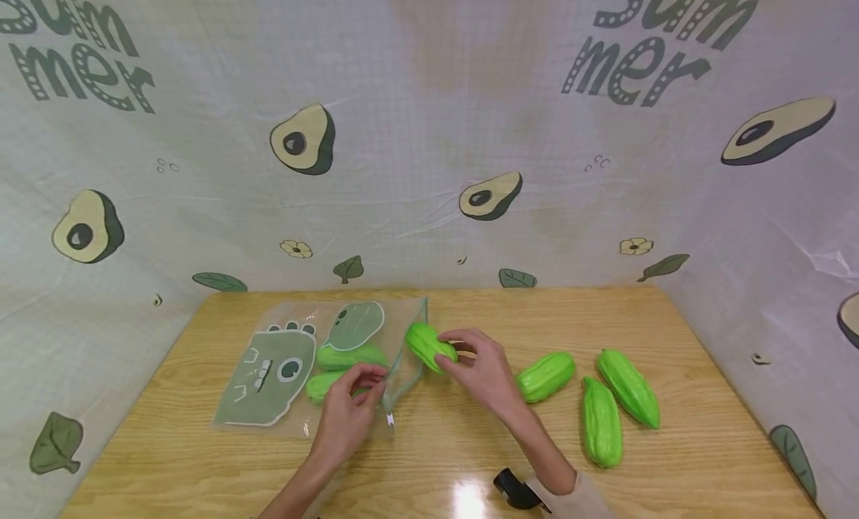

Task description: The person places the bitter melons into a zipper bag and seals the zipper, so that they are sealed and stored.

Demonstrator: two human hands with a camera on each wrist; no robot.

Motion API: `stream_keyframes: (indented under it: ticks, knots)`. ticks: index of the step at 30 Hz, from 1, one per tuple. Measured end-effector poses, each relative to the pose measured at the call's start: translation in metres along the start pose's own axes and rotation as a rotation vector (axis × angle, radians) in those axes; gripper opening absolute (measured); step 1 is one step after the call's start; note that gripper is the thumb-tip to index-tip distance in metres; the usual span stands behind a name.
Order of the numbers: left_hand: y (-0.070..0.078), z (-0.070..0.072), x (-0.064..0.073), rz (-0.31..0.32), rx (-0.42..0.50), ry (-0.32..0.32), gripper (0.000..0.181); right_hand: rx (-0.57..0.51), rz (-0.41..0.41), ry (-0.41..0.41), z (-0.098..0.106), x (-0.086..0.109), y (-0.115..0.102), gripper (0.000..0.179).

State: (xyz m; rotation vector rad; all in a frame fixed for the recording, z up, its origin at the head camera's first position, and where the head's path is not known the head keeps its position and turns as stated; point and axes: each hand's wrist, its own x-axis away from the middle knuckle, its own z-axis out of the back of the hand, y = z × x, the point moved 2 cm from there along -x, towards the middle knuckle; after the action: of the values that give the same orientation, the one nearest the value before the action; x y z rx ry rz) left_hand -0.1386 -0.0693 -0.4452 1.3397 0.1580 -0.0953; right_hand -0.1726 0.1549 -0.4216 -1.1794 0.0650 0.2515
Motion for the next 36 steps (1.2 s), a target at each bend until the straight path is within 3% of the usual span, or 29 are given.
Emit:
stream_keyframes:
  ticks: [36]
  knots:
    - [0.002,0.000,0.000,0.025,-0.001,-0.020,0.022,-0.052,-0.074,-0.120,-0.022,-0.020,0.017,0.034]
